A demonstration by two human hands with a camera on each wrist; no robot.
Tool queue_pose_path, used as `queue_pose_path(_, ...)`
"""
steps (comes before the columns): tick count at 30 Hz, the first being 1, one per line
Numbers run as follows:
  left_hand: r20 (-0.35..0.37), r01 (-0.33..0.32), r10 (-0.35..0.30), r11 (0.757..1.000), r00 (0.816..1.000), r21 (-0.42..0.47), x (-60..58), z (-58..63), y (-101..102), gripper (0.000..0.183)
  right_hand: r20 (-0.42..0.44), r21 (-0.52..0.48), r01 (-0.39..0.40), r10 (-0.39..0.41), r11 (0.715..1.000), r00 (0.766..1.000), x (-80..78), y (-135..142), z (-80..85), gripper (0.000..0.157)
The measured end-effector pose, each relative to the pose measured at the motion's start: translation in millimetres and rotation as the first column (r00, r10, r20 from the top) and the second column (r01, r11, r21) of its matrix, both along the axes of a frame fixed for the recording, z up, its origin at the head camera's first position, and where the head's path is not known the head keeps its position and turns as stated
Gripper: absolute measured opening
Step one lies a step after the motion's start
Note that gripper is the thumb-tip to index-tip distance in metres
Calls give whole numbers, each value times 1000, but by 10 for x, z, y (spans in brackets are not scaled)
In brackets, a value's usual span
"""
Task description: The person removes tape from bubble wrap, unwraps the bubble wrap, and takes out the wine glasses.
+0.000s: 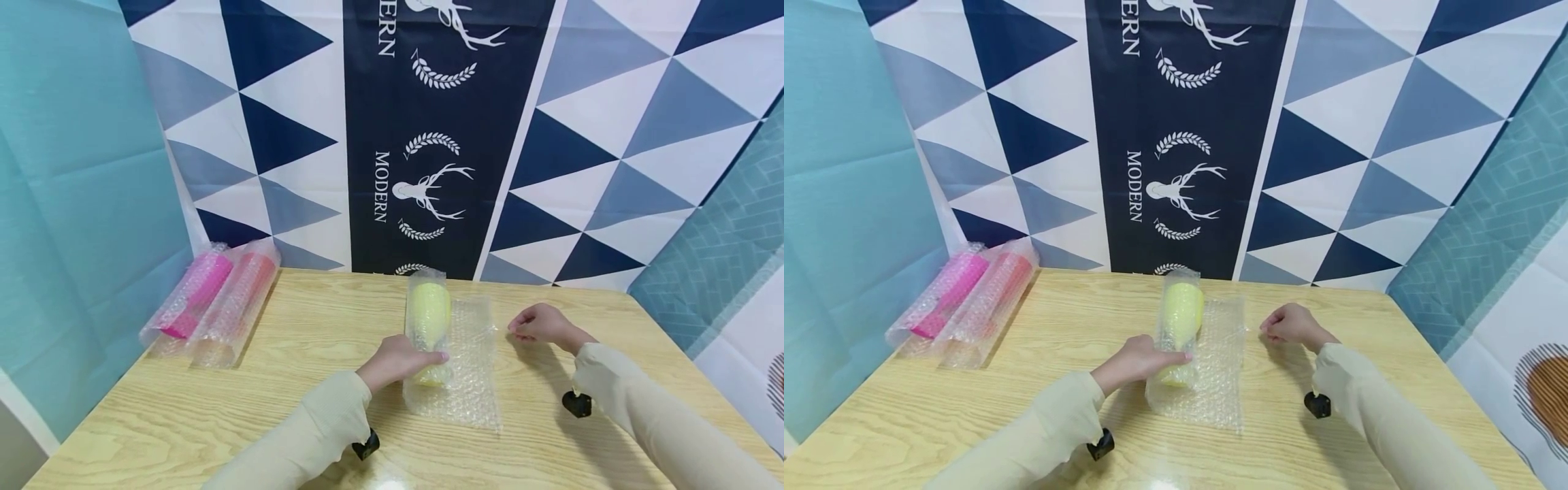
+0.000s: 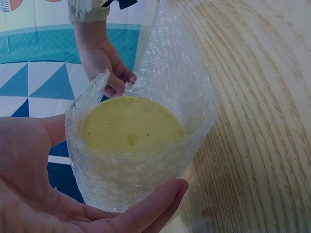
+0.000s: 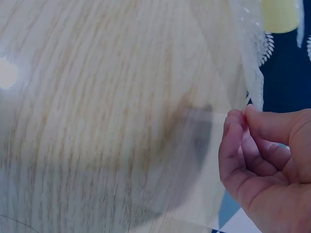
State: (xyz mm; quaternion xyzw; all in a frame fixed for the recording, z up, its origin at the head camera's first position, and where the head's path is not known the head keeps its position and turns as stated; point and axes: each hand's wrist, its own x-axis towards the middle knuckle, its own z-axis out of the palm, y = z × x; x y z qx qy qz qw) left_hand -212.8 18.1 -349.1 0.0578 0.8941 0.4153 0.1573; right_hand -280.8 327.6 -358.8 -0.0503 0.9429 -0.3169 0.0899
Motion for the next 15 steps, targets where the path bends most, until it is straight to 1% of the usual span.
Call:
queue_pose_path(4, 3, -2, 2, 1000, 1000, -8, -5, 1, 9, 72, 35, -50, 15, -13, 999, 999, -3, 74, 30, 26)
queue_pose_path(6, 7, -6, 6, 1000, 1000, -8, -4, 0, 13, 73, 35, -58, 21, -19, 998, 999, 4, 92, 50, 29)
queue_pose_path(8, 11, -10, 10, 1000, 1000, -6, -2, -4, 17, 73, 16, -55, 20, -19, 998, 1000, 20, 86, 78, 29)
queue_pose_path(10, 12, -14, 15, 1000, 1000, 0, 1, -7, 23, 74, -22, -40, 19, -20, 999, 1000, 50, 45, 119, 29)
queue_pose_path(12, 13, -18, 18, 1000, 1000, 6, 1, -13, 32, 75, -89, -9, 11, -11, 1000, 996, 96, -33, 169, 27)
queue_pose_path(15, 4, -18, 18, 1000, 1000, -5, -4, -24, 49, 77, -211, 55, -19, 31, 998, 977, 181, -207, 236, 21)
